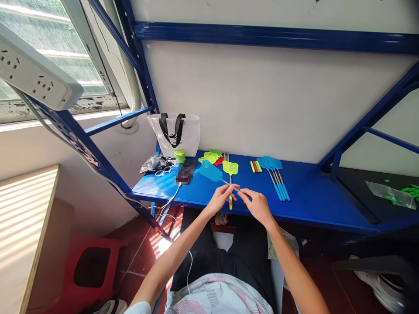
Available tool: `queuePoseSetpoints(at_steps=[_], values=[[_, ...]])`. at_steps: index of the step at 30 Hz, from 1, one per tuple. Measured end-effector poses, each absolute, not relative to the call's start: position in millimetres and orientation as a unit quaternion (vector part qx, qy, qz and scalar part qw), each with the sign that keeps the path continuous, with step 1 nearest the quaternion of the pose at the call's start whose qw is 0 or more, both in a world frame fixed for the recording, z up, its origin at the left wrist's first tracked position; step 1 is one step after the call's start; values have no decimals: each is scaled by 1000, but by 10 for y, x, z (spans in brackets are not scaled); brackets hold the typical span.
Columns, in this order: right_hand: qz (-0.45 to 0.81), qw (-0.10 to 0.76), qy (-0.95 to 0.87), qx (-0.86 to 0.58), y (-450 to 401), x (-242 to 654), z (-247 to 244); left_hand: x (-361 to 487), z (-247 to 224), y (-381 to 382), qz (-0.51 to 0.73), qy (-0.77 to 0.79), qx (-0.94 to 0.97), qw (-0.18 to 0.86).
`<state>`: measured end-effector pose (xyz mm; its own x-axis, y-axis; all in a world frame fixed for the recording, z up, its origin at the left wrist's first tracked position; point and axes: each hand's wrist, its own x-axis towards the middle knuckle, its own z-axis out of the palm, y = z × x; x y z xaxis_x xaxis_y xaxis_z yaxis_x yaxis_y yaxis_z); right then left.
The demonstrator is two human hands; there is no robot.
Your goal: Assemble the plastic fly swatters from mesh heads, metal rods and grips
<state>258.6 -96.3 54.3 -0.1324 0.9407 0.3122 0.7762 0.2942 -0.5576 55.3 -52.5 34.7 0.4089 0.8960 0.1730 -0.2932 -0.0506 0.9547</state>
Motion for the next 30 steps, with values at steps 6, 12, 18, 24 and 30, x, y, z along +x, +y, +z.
queuePoseSetpoints(at_steps=[6, 12, 18, 24, 30], values=[[120, 304, -755, -569, -968, 2494, 527, 568, 364, -576, 532, 292, 508, 612], [101, 270, -753, -592, -1001, 2577, 602, 493, 401, -514, 615, 309, 433, 582], [163, 212, -748, -607, -951, 3124, 778, 30, 507, -223, 720, 325, 364, 494], [236, 220, -733, -599, -904, 3648, 841, -324, 613, -112, 749, 306, 370, 456], [272, 232, -735, -575, -948, 3689, 847, -293, 670, -146, 738, 242, 379, 503]])
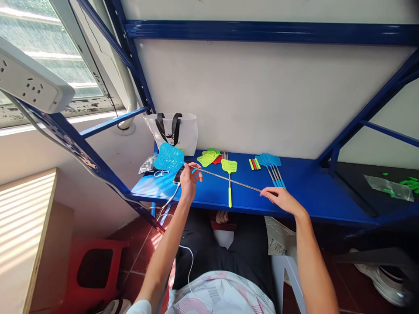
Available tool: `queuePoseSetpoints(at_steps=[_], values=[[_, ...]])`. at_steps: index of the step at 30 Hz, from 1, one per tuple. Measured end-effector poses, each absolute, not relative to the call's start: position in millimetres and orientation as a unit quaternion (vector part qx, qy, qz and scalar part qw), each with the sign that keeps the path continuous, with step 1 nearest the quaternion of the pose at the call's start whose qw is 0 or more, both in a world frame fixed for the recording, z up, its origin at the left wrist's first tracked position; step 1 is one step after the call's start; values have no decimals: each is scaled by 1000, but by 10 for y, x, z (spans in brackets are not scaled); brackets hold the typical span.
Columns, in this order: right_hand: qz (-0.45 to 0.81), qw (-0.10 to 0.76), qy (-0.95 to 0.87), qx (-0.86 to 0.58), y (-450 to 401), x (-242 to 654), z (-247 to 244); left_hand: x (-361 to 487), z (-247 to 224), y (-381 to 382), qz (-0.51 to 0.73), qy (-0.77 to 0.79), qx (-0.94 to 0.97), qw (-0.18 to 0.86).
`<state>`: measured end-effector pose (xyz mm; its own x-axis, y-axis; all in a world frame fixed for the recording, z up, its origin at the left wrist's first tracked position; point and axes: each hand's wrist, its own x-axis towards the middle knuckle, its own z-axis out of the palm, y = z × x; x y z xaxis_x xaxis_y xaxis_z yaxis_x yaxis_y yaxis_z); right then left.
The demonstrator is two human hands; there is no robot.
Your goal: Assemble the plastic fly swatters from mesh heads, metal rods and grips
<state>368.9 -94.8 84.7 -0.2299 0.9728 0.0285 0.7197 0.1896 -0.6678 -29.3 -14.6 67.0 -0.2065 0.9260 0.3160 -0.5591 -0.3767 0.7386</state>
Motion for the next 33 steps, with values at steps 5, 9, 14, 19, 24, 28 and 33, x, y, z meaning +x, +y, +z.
queuePoseSetpoints(at_steps=[5, 9, 14, 19, 24, 28, 33], values=[[292, 232, -738, -562, -925, 3661, 826, -257, 622, -99, 756, 267, 355, 481], [273, 245, -746, -556, -885, 3351, 782, 87, 522, -276, 696, 290, 417, 507], [190, 256, -778, -542, -920, 2684, 658, 781, 248, -678, 576, 265, 467, 616], [124, 228, -768, -585, -978, 2508, 548, 880, 90, -743, 534, 273, 464, 652], [158, 266, -749, -586, -965, 2505, 541, 710, 187, -654, 504, 278, 483, 660], [228, 308, -735, -560, -960, 2486, 600, 598, 291, -574, 486, 256, 532, 644], [295, 318, -720, -542, -980, 2531, 648, 434, 337, -434, 499, 273, 557, 605]])
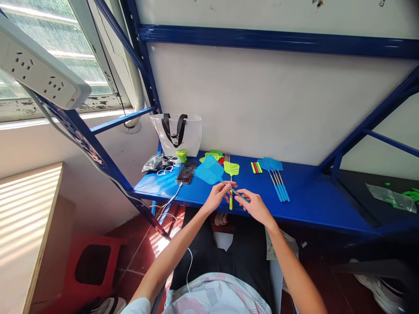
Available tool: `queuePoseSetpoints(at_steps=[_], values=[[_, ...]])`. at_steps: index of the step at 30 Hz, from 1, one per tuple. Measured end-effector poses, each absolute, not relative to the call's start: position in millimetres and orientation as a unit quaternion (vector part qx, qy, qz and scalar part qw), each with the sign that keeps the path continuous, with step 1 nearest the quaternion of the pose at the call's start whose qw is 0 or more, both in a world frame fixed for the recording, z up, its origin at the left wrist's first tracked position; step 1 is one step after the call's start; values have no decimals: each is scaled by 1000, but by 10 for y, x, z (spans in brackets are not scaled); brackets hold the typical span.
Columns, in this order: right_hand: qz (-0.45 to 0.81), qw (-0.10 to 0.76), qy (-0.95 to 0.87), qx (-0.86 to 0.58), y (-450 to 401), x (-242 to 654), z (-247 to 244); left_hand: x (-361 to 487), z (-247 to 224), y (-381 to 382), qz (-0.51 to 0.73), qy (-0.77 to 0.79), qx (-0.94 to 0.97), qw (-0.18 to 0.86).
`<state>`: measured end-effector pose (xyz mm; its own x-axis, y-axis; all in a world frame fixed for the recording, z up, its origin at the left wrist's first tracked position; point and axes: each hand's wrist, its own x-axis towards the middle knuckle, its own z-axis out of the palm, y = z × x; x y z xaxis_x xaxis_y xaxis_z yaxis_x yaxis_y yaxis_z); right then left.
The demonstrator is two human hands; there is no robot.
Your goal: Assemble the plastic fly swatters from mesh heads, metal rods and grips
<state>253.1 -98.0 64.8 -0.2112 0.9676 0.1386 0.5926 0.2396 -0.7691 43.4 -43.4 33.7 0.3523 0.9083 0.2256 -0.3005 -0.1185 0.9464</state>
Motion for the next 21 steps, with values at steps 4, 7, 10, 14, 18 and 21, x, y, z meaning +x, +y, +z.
queuePoseSetpoints(at_steps=[4, 7, 10, 14, 18, 21], values=[[241, 252, -760, -549, -995, 2597, 665, 254, 363, -329, 497, 305, 579, 570], [167, 221, -781, -560, -973, 2631, 643, 140, 381, -302, 428, 338, 638, 543], [106, 214, -752, -614, -894, 2664, 574, 93, 374, -319, 373, 392, 701, 464], [75, 176, -664, -723, -756, 2725, 454, 166, 292, -382, 330, 423, 783, 315], [55, 111, -619, -775, -679, 2762, 364, 318, 156, -457, 262, 431, 843, 187], [56, 88, -615, -782, -669, 2771, 340, 398, 92, -496, 219, 435, 859, 160]])
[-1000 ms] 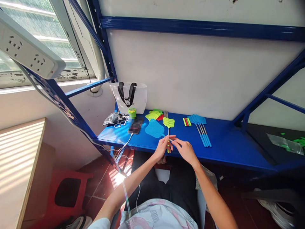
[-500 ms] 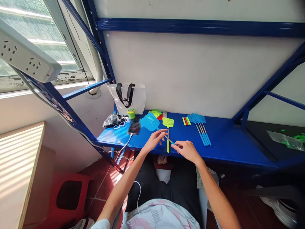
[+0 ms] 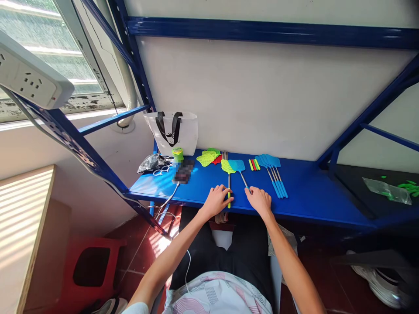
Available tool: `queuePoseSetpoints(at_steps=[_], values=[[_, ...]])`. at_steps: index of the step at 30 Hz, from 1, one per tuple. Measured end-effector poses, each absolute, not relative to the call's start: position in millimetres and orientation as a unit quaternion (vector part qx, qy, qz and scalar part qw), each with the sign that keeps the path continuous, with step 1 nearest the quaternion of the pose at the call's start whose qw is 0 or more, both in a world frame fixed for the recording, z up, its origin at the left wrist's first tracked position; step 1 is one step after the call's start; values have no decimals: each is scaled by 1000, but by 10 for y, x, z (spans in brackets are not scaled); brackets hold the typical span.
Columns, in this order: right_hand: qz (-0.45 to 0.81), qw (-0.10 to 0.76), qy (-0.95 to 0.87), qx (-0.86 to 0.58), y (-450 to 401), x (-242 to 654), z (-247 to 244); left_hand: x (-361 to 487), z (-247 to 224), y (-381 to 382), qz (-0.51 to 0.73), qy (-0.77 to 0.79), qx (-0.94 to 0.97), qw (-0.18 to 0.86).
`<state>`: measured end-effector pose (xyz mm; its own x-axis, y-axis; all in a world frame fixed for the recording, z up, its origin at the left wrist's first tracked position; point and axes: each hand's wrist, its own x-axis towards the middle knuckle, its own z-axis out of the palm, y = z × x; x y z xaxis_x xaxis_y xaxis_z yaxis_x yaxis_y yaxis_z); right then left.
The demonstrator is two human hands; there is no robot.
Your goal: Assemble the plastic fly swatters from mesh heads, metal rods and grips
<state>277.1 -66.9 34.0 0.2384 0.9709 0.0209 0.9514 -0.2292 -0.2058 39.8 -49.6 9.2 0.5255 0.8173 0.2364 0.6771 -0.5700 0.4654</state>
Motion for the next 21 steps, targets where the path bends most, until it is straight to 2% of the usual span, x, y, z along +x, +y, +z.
queuePoseSetpoints(at_steps=[10, 17, 21], values=[[62, 68, -642, -761, -749, 2761, 395, 387, 161, -519, 259, 419, 827, 272], [-11, 144, -689, -711, -830, 2548, 317, 223, 358, -465, 235, 260, 812, 467], [-4, 126, -721, -681, -887, 2346, 256, 100, 444, -402, 267, 300, 794, 456]])
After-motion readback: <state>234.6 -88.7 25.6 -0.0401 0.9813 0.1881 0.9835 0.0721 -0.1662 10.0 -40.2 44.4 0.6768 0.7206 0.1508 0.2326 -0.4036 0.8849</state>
